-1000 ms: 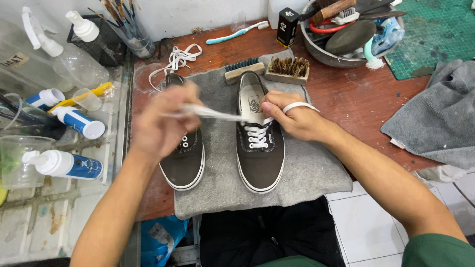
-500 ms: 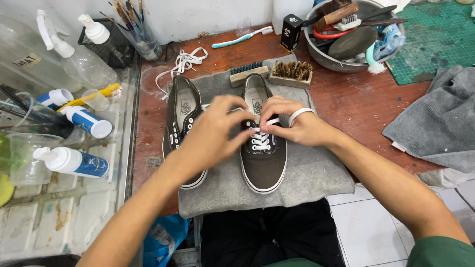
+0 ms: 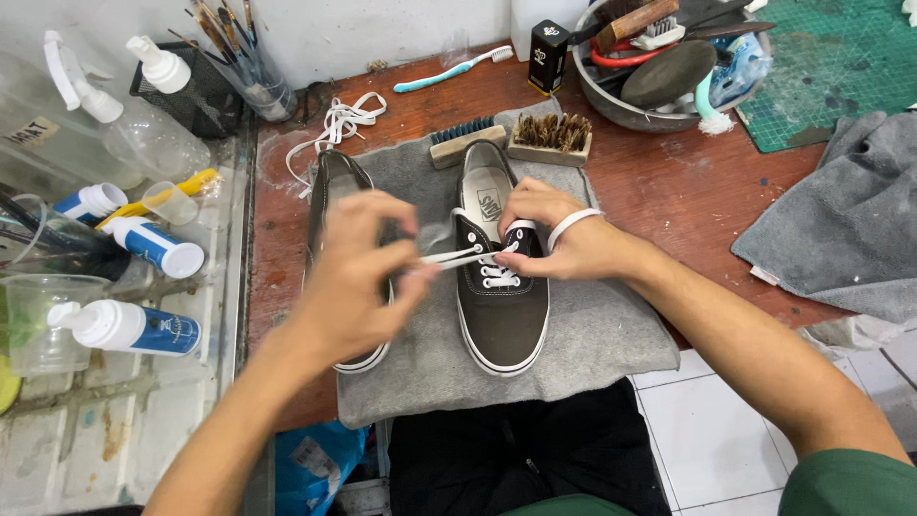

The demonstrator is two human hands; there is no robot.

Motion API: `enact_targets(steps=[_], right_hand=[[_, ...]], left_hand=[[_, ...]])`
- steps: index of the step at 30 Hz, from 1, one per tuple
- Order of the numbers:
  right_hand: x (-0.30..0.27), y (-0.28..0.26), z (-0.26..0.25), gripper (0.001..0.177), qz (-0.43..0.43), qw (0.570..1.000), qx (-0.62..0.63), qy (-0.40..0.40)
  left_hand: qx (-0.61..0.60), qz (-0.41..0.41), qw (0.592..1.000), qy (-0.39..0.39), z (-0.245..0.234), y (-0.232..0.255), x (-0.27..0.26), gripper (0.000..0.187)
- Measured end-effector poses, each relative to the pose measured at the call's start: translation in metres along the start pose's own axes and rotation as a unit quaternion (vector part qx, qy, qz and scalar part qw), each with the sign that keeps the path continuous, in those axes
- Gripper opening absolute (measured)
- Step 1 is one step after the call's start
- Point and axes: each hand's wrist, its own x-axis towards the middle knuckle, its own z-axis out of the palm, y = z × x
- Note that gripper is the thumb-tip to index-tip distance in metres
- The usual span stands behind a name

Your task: The person laces a pair of black canvas shoes with white laces. They thread the laces through the eyelets on both shoes, pull them tight, and tie them into knots. The person then flips one shoe over to show the sole.

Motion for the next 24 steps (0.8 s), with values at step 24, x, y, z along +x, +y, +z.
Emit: enact_targets(steps=[24], right_hand=[[0.004,0.0,0.009,0.008,0.02,0.995,0.092,0.022]], left_hand=[[0.147,0.011,0.989,0.019,0.039,0.015,0.006,0.022]])
